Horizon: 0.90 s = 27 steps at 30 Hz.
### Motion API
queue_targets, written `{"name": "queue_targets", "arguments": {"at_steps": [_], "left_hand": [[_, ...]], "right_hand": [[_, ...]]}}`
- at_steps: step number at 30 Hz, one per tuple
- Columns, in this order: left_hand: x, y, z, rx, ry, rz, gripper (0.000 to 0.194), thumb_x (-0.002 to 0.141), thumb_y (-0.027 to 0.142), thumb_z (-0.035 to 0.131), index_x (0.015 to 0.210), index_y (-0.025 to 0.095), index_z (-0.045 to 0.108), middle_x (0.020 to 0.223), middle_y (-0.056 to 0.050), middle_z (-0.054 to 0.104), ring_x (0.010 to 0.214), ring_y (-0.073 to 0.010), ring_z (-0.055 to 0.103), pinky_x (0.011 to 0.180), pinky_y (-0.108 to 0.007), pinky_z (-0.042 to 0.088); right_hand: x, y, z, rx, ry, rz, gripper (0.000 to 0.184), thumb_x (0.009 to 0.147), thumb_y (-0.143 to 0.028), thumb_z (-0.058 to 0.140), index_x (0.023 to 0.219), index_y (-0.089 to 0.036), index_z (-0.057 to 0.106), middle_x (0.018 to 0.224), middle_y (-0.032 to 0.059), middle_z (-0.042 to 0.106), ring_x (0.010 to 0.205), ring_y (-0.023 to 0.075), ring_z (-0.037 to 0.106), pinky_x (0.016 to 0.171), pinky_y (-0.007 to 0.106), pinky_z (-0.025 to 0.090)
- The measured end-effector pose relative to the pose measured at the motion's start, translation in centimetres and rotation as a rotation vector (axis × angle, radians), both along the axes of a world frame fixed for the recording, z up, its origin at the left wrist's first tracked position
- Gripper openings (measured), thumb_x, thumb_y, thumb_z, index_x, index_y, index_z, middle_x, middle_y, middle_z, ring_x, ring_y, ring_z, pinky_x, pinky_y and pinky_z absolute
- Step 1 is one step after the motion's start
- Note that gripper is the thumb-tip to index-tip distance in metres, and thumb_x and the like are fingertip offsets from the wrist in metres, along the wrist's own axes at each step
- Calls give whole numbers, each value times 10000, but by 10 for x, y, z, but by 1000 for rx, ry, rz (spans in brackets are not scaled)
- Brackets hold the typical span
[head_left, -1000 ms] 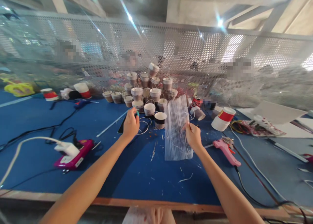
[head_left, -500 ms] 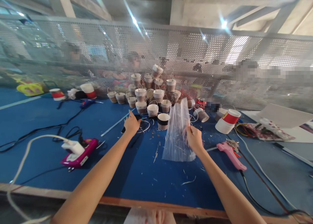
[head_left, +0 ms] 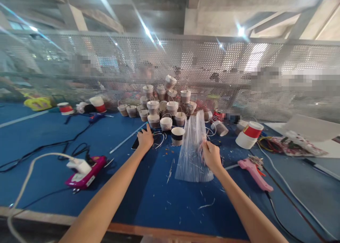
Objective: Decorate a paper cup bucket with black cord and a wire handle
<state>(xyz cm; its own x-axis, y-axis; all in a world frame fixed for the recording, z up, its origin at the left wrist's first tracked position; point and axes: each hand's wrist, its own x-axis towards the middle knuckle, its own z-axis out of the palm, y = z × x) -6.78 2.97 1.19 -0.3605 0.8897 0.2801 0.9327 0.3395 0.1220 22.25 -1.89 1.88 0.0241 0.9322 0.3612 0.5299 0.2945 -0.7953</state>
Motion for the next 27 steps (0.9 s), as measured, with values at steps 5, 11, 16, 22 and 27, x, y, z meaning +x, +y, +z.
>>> {"name": "queue_targets", "arguments": {"at_steps": [5, 11, 16, 22, 27], "left_hand": [[-3, -10, 7, 71, -11, -38, 647, 837, 364, 473, 1354, 12, 305, 1182, -258, 564, 1127, -402, 489, 909, -485, 382], [41, -40, 30, 495, -176, -337, 435, 879, 297, 386, 1237, 49, 412, 1134, -211, 560, 1130, -338, 469, 946, -479, 371], [103, -74, 10, 409, -726, -760, 730, 808, 408, 561, 1355, 185, 132, 1350, -193, 329, 1246, -296, 367, 979, -480, 373], [122, -88, -3, 291, -1154, -969, 874, 721, 373, 689, 1354, 294, 92, 1353, -163, 291, 1109, -267, 488, 914, -488, 427], [124, -91, 5, 45, -1592, -1012, 915, 684, 308, 735, 1353, 394, 118, 1272, -91, 403, 825, -148, 587, 712, -348, 524]], "right_hand": [[1, 1, 2, 38, -26, 7, 474, 900, -487, 253, 603, -193, 478, 384, -15, 454, 361, 121, 475, 440, 221, 352], [1, 3, -4, 65, -5, 35, 469, 898, -499, 270, 635, -185, 498, 397, -22, 444, 376, 117, 470, 429, 216, 342], [-3, -6, 1, 62, 225, 220, 457, 879, -542, 316, 711, -170, 518, 421, -51, 422, 337, 87, 402, 377, 202, 324], [-5, -11, 5, 50, 241, 284, 440, 875, -542, 331, 702, -174, 500, 438, -59, 403, 337, 74, 364, 363, 197, 300], [-7, -5, 4, 118, -17, 120, 334, 892, -445, 332, 744, -186, 483, 530, -12, 487, 467, 133, 486, 483, 250, 403]]}}
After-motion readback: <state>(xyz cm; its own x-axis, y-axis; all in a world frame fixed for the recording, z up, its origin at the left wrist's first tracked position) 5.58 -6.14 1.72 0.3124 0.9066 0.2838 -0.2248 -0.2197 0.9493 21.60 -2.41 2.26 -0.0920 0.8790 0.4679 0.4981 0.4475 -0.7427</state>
